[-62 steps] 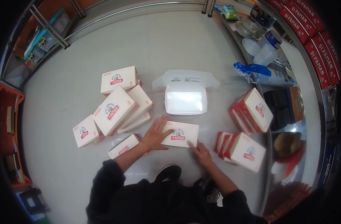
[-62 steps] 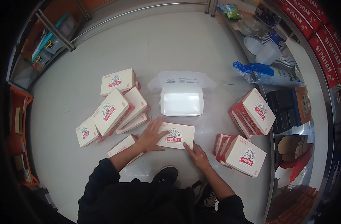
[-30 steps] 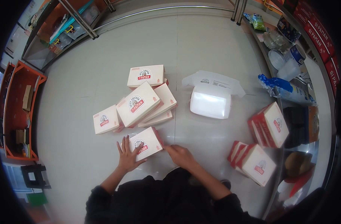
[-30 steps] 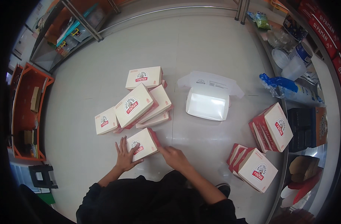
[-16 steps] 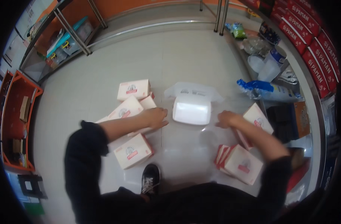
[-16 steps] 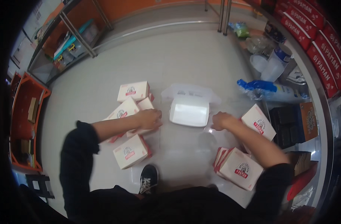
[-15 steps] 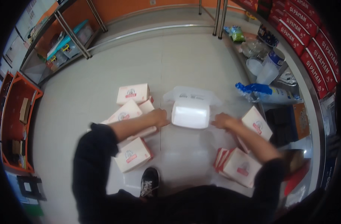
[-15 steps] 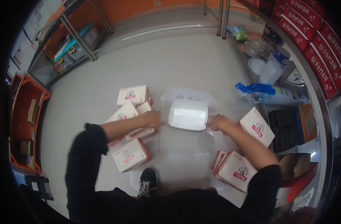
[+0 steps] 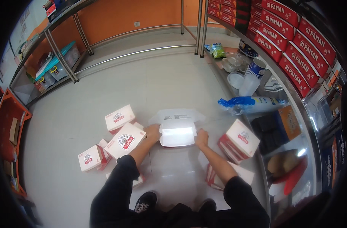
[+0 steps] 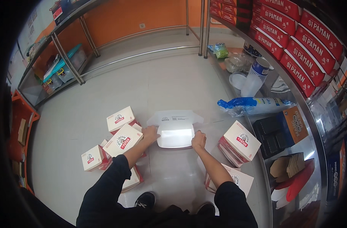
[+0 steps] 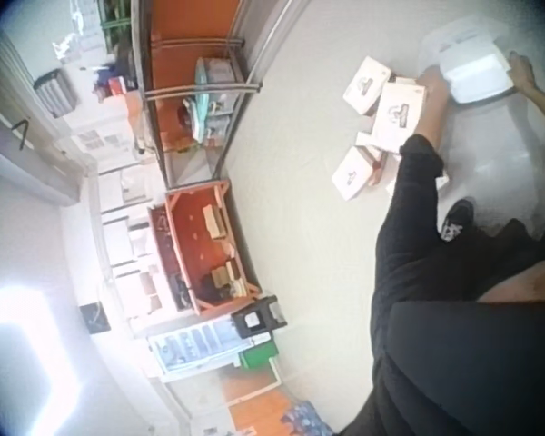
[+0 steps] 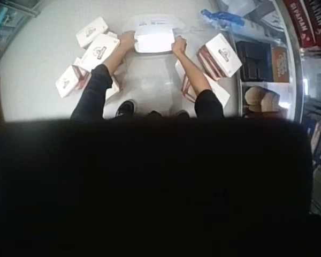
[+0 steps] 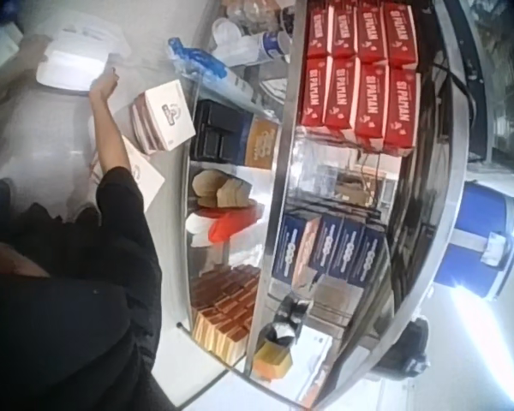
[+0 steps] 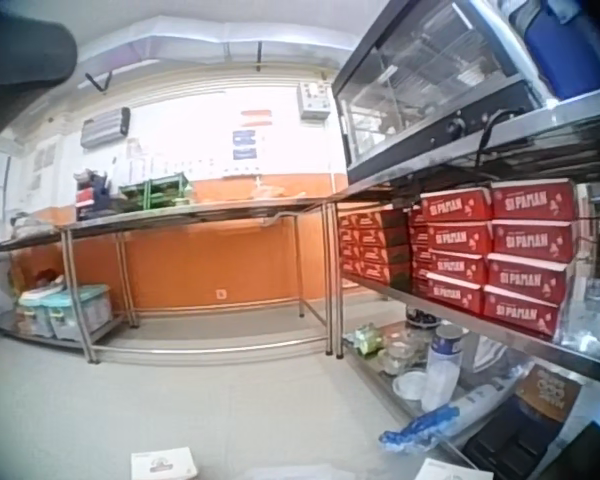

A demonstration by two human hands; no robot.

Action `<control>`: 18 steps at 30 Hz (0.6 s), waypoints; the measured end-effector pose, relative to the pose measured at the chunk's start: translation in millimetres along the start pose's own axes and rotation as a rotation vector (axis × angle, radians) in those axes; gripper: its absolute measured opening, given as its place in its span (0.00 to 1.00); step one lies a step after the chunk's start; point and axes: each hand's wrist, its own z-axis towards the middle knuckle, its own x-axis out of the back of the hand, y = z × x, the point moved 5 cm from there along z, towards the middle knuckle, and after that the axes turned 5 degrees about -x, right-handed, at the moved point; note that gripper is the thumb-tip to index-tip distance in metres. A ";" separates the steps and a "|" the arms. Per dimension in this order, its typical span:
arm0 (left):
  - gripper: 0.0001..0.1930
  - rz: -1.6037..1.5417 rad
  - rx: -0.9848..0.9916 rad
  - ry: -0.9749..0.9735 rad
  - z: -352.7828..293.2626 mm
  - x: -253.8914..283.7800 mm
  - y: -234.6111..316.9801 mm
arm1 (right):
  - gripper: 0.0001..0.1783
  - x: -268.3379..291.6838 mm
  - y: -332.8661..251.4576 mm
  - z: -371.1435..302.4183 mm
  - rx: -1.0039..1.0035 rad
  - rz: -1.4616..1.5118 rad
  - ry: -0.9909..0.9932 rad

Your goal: The person assembles a series of cardboard food boxes by hand on the floor, folding the tabs and lids to secure each one before placing them into a stack.

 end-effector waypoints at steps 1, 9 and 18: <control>0.17 -0.058 -0.034 0.042 -0.4 -1.8 -4.3 | 0.15 2.0 -2.0 -6.1 0.005 -0.001 0.005; 0.11 -0.248 -0.107 0.056 -11.3 1.7 -20.9 | 0.14 26.5 -39.9 -43.7 0.051 -0.056 0.010; 0.26 -1.618 -0.161 0.160 3.8 82.1 -38.1 | 0.16 115.7 -86.7 -77.5 0.240 0.641 -0.282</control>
